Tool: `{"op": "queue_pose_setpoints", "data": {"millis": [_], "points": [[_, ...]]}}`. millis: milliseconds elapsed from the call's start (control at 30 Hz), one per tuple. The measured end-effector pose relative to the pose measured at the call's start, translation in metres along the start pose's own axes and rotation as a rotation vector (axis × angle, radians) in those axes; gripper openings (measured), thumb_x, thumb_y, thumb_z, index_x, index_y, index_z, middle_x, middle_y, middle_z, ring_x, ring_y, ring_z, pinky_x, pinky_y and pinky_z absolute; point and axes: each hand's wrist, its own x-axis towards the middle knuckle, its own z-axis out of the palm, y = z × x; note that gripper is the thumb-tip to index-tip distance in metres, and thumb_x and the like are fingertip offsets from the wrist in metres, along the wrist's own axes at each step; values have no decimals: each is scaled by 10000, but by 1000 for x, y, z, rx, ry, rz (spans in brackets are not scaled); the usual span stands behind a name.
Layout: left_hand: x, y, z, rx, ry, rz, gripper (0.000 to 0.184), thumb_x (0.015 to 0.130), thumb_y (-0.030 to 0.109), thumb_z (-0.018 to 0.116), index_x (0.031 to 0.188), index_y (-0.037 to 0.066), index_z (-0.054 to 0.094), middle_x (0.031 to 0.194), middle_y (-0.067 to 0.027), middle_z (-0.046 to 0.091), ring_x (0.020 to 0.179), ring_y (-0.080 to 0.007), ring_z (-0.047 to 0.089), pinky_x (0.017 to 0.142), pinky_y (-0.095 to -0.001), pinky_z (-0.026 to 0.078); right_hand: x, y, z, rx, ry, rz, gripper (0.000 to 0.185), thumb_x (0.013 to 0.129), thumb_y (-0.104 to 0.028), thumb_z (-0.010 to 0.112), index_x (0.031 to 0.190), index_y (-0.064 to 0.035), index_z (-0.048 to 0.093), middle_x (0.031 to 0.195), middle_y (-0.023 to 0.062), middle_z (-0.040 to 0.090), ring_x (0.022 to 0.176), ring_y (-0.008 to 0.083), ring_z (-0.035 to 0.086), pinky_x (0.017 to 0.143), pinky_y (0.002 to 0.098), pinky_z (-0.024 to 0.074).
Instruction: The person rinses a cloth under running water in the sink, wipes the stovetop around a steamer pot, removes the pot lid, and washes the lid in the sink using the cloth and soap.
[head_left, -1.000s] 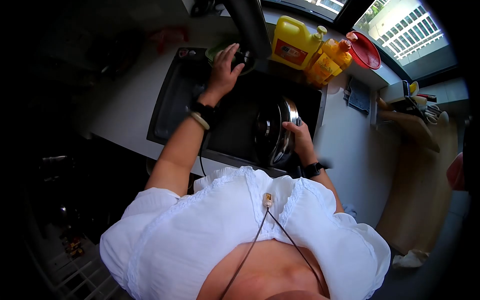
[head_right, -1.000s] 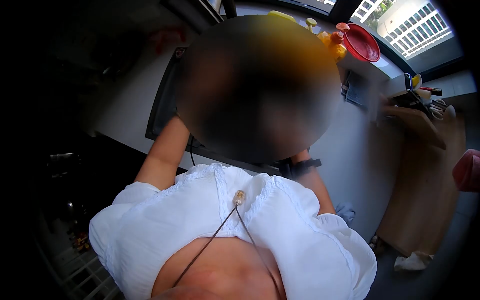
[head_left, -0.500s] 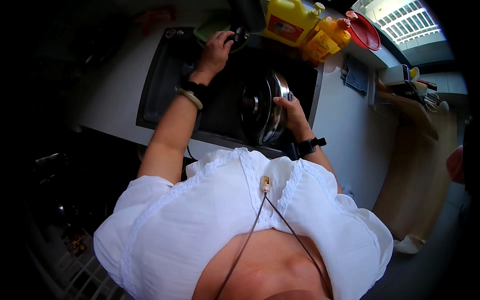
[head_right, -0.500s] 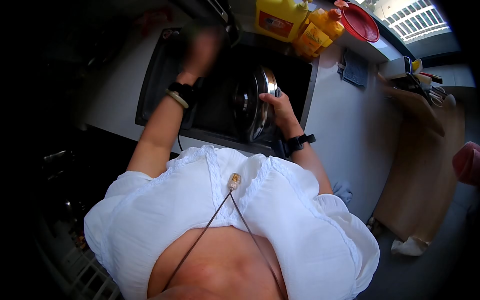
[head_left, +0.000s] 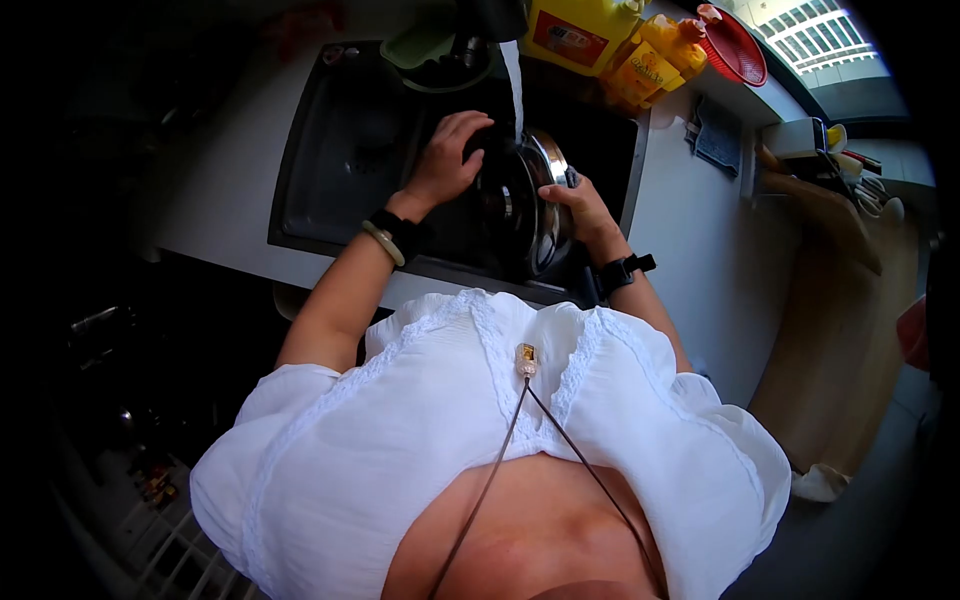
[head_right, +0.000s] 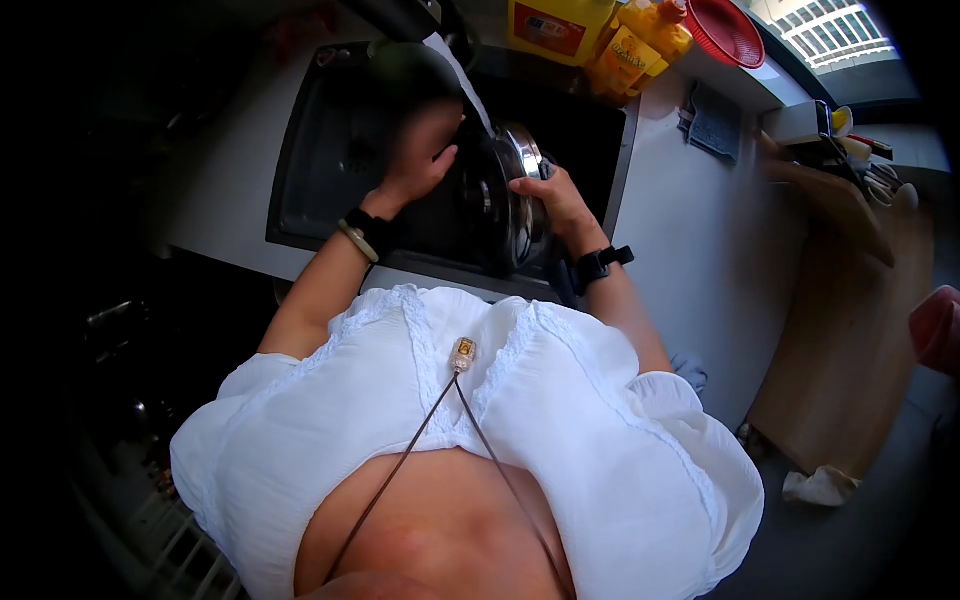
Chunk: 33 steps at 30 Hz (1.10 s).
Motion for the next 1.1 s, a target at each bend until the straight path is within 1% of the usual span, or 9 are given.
{"op": "queue_pose_setpoints", "data": {"millis": [167, 333, 400, 533, 667, 800, 933, 1033, 1100], "points": [[16, -19, 1, 12, -416, 19, 696, 626, 179, 744, 1246, 52, 455, 1110, -124, 518, 1090, -280, 485, 965, -358, 375, 21, -15, -7, -320, -220, 84, 488, 575, -232, 749, 985, -24, 588, 893, 92, 594, 816, 195, 566, 781, 273, 449], [30, -26, -12, 16, -755, -283, 614, 558, 248, 812, 1064, 37, 536, 985, -117, 552, 938, -275, 536, 834, -357, 420, 49, -24, -18, -671, -314, 110, 528, 587, -289, 796, 998, -14, 609, 837, 83, 612, 775, 188, 580, 760, 287, 458], [17, -37, -7, 26, -815, -357, 566, 562, 239, 812, 1017, 35, 546, 942, -110, 559, 892, -268, 538, 807, -346, 422, 50, -33, -18, -414, -70, 96, 347, 724, -240, 739, 943, -4, 609, 812, 50, 623, 724, 145, 586, 695, 255, 467], [-4, -42, 7, -228, -524, -520, 472, 535, 190, 822, 891, 30, 558, 857, -74, 577, 816, -194, 541, 753, -316, 424, 65, -28, -42, -57, 408, -316, 218, 794, -164, 682, 939, -17, 611, 811, 36, 624, 712, 113, 571, 648, 246, 459], [-11, -38, 22, -263, -336, -684, 374, 534, 126, 826, 793, 12, 583, 740, -57, 615, 708, -154, 579, 666, -289, 454, 54, -33, -37, -384, 585, -628, 221, 800, -185, 680, 897, -1, 606, 805, 41, 628, 720, 119, 572, 665, 258, 463], [-8, -16, 24, -342, -168, -892, 350, 562, 102, 815, 794, 11, 570, 749, -50, 615, 699, -133, 576, 639, -263, 454, 31, -44, 11, -569, 478, -597, 292, 749, -197, 694, 925, 3, 575, 827, 122, 611, 767, 240, 594, 720, 319, 462], [-24, -17, 40, -453, -20, -859, 302, 646, 76, 747, 891, -2, 588, 837, -76, 629, 768, -138, 587, 683, -274, 466, 26, -7, 70, -778, 189, -793, 327, 691, -130, 670, 976, -3, 573, 1074, 180, 482, 968, 345, 503, 829, 365, 429], [-40, -16, 48, -689, 87, -824, 282, 731, 56, 651, 998, -12, 594, 925, -112, 631, 864, -165, 587, 752, -300, 468, 35, 25, 81, -1154, 241, -872, 375, 660, -118, 654, 1019, -42, 574, 1165, 156, 452, 1142, 350, 371, 938, 438, 317], [-47, -7, 49, -442, -5, -836, 309, 744, 28, 625, 1047, -13, 582, 982, -121, 625, 893, -174, 587, 775, -304, 465, 41, 23, 76, -1211, 333, -911, 375, 672, -137, 641, 1031, -54, 572, 1225, 155, 428, 1155, 353, 359, 941, 478, 292]]}}
